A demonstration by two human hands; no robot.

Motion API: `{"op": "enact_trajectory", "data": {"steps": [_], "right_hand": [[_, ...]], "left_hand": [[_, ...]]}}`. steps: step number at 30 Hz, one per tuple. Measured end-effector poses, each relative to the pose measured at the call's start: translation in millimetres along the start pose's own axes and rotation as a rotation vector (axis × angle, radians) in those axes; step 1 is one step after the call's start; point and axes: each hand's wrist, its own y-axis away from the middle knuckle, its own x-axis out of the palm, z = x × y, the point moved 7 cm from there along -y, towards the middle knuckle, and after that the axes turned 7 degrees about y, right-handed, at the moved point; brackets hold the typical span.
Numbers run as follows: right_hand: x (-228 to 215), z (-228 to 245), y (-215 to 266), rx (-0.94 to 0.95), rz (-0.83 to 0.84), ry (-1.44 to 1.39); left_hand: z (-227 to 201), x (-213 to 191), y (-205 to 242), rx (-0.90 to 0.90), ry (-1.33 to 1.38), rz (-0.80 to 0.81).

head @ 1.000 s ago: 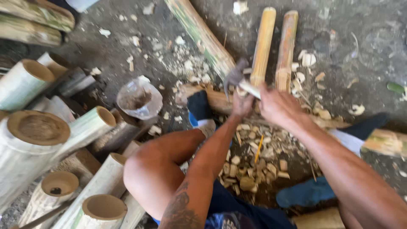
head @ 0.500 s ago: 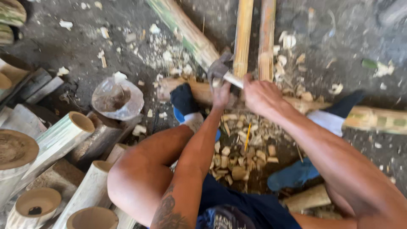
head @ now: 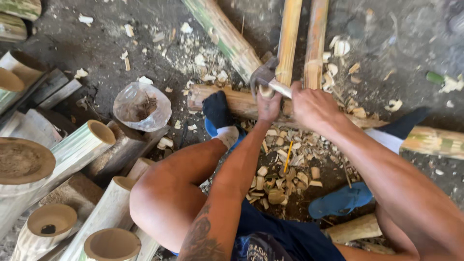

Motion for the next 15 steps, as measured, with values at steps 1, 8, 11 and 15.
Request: {"op": "enact_trajectory", "data": {"steps": [1, 8, 11, 15], "right_hand": [[-11, -3, 6, 0.006, 0.019, -0.004], [-105, -3, 72, -0.385, -0.944, -0.361], [-61, 8, 32, -0.338, -0.810, -0.336], [1, 13, -13, -0.048, -0.117, 0.031]], "left_hand": [[-4, 3, -3, -0.017, 0.028, 0.002], [9, -6, 2, 0.059, 0.064, -0.010], [34, -7, -12, 0.016, 0.156, 0.017], [43, -8, -22, 0.018, 0.176, 0.061]]}}
